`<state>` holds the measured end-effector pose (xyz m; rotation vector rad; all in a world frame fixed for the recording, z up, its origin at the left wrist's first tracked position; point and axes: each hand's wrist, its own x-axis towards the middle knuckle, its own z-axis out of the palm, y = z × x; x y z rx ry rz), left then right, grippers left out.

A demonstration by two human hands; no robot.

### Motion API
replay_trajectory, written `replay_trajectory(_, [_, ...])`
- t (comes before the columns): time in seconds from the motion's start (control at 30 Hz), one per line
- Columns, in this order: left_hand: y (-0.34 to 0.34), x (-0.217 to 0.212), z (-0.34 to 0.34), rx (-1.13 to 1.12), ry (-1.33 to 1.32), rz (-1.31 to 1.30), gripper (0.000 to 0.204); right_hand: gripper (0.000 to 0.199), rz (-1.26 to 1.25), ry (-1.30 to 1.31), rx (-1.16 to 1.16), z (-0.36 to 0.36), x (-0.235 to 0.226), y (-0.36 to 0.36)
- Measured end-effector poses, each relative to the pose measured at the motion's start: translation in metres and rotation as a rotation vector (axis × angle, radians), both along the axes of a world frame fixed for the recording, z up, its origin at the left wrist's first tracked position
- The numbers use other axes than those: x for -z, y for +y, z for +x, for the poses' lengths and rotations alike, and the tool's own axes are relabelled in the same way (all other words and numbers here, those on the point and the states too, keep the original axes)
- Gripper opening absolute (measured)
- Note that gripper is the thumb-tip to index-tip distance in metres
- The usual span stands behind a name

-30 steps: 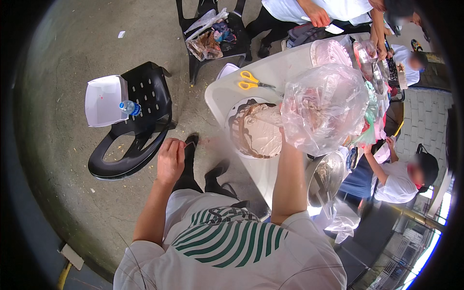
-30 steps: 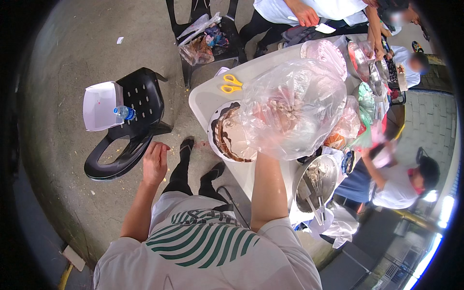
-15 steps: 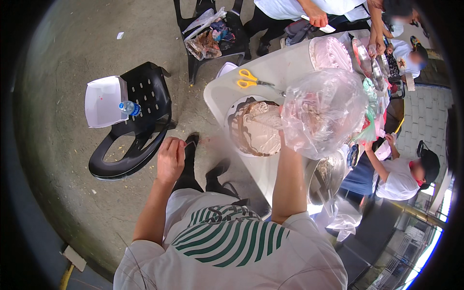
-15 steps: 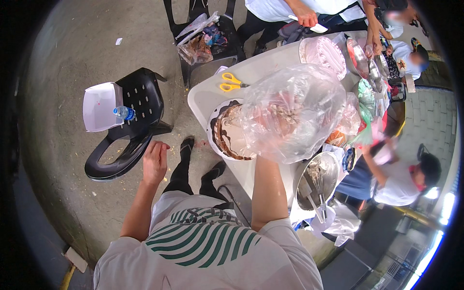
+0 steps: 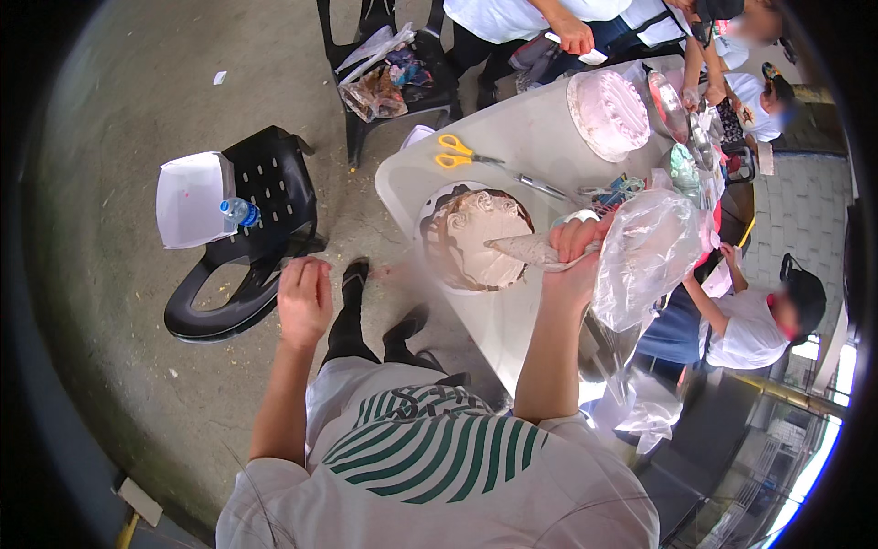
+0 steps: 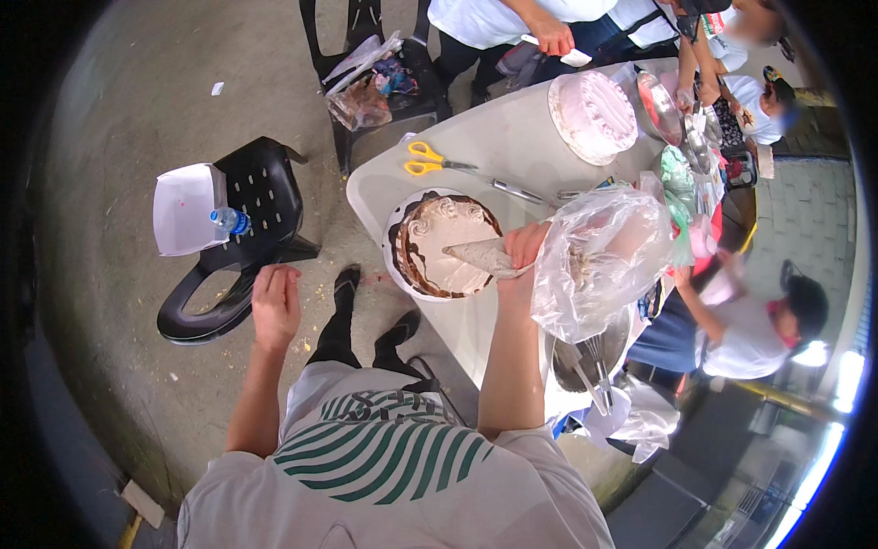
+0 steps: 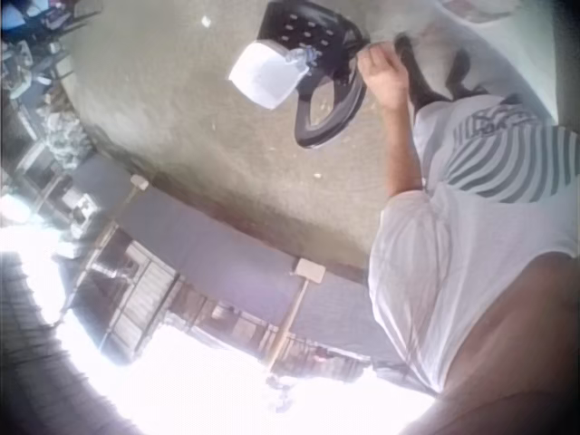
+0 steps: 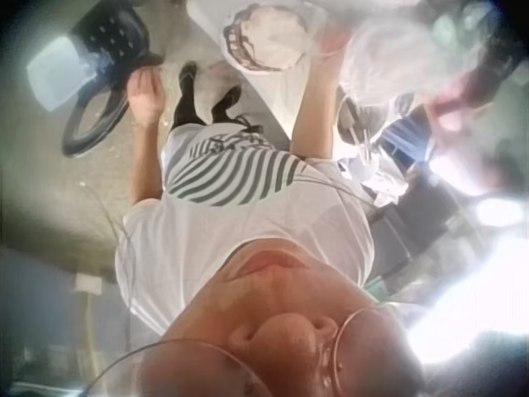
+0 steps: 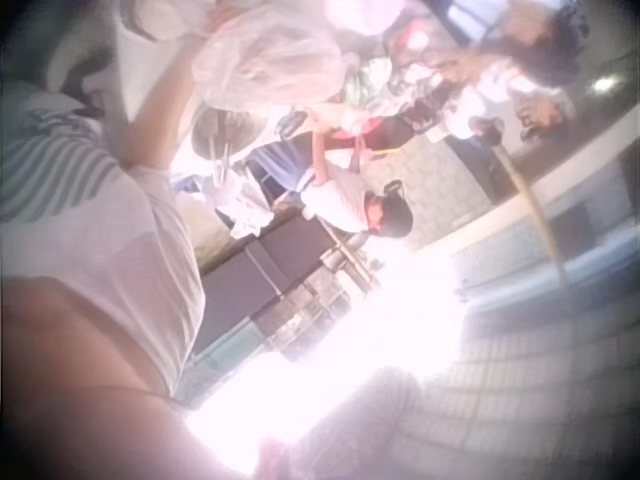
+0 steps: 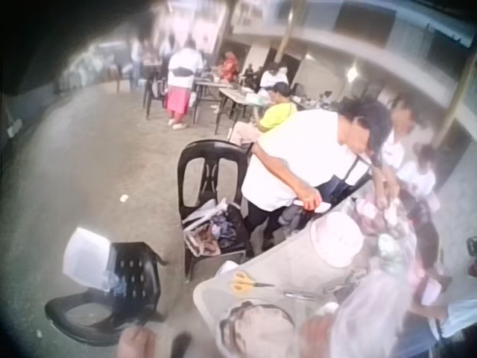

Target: The person fills a plastic piping bag with frosting from a metal bowl using a spatula and then uses scissors to cut the tip of the bag.

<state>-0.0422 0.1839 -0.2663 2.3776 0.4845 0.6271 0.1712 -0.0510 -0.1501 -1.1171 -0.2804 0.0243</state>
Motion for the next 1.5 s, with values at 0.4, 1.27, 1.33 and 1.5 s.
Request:
replay_trajectory(0.4, [0.032,0.008,-0.015,-0.144,0.070,0.084,0.006,0.039,0.327,0.288,-0.002,-0.006,0.075,-0.010])
replay_trajectory(1.27, [0.030,0.012,-0.012,-0.156,0.100,0.042,0.010,0.045,0.294,0.173,-0.331,0.018,0.123,-0.069])
replay_trajectory(1.33, [0.030,0.012,-0.012,-0.155,0.100,0.038,0.010,0.044,0.331,0.229,-0.256,0.010,0.129,-0.075])
replay_trajectory(1.5, [0.031,0.014,-0.013,-0.157,0.094,0.038,0.010,0.043,0.316,0.369,-0.001,-0.003,0.121,-0.057])
